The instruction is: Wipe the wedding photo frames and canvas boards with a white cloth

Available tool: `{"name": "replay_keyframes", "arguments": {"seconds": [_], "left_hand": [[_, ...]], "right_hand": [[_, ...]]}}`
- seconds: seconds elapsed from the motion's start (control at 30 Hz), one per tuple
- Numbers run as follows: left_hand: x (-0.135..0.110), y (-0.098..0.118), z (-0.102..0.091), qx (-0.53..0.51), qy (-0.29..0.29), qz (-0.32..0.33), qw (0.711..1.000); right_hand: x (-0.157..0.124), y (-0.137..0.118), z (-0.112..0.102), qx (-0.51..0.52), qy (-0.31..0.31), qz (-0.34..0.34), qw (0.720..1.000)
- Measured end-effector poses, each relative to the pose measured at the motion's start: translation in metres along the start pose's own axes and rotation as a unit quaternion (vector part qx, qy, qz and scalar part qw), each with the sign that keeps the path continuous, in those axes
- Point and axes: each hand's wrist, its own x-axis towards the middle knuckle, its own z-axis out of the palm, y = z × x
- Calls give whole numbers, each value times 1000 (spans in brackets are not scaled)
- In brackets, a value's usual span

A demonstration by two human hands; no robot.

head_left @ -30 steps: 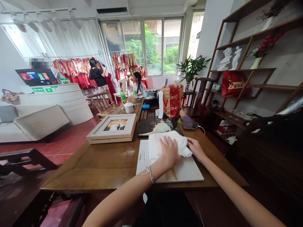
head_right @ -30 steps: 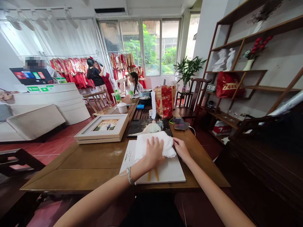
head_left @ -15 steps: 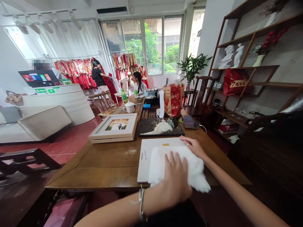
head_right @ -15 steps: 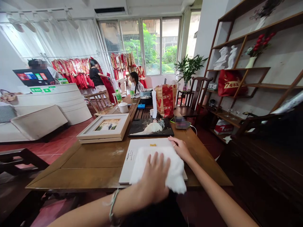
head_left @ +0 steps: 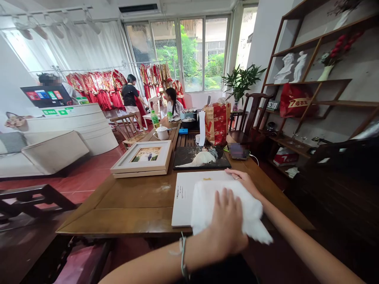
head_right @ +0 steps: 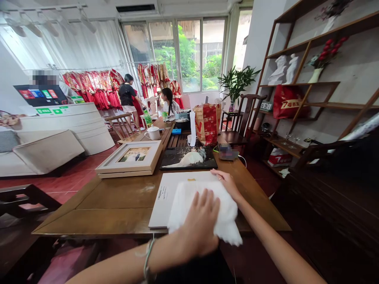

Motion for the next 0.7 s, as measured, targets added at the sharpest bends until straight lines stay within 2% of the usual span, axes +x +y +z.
{"name": "replay_keyframes", "arguments": {"seconds": [0.1, 0.17, 0.23, 0.37, 0.47, 0.6, 0.7], "left_hand": [[-26, 27, 11, -28, 4, 84, 996], [-36, 32, 14, -50, -9, 89, 995], [-37, 28, 10, -68, -29, 56, 996], [-19, 1, -10, -81, -51, -59, 994], [4, -27, -20, -49, -32, -122, 991], [31, -60, -18, -16, 6, -190, 982], [41, -71, -10, -10, 31, -192, 981]], "right_hand": [[-1, -1, 1, -16, 10, 8, 1000], [-3, -4, 2, -35, 2, -8, 999], [-4, -6, 4, -58, -5, -31, 998], [-2, -5, 5, -84, -11, -65, 994], [-2, -5, 4, -74, -12, -81, 994], [-5, -9, 4, -94, -33, -91, 991], [-7, -12, 5, -107, -41, -92, 989]]}}
